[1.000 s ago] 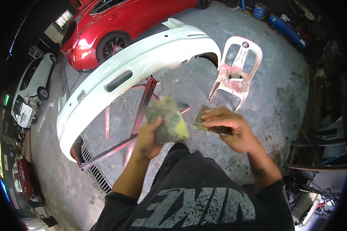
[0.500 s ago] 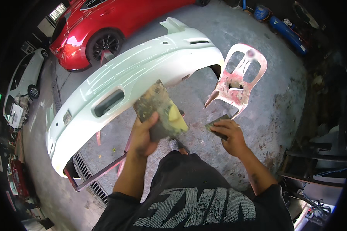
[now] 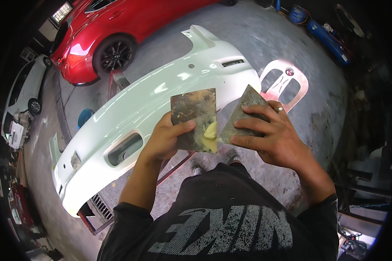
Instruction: The person applies a yellow body filler to a white car bumper using a metal spreader and a sanding block. They repeatedly scoop filler onto the spreader and smooth it across the bumper surface in multiple passes.
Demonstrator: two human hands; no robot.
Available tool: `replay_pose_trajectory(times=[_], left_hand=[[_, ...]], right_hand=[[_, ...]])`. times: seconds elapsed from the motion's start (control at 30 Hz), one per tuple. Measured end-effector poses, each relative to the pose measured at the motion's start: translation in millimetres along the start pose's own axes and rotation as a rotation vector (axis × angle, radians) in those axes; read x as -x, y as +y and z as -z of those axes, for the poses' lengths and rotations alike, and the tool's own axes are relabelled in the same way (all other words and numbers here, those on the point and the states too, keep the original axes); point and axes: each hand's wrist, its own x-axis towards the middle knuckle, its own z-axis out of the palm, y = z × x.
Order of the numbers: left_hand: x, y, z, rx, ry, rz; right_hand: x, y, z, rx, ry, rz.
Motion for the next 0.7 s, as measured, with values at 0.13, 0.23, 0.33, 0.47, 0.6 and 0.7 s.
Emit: replay_pose_trajectory(times=[0.13,0.23,0.33,0.47,0.6,0.7], left_hand=[[-26,7,-5,0.002,0.004,-0.019],[-42,7,-6,0.043,0.062,-0.081],[-48,14,17,0.159,0.143,-0.227],[-50,29,45,0.208,0.394,-0.485],[-79,25,96,-0.066,0.72,-0.595],[-92,10,126,-0.166,0.8,-0.557]], right_hand=[[-24,30,0,-0.025,-0.074,0.104],[-36,57,5,-0.043,-0.185,0.169],[-25,110,3,-0.149,-0.219,0.078],[12,187,-63,-0.846,-0.043,-0.45],[-17,201,-119,-0.868,0.114,-0.54],[-48,209,-130,-0.716,0.007,-0.546]])
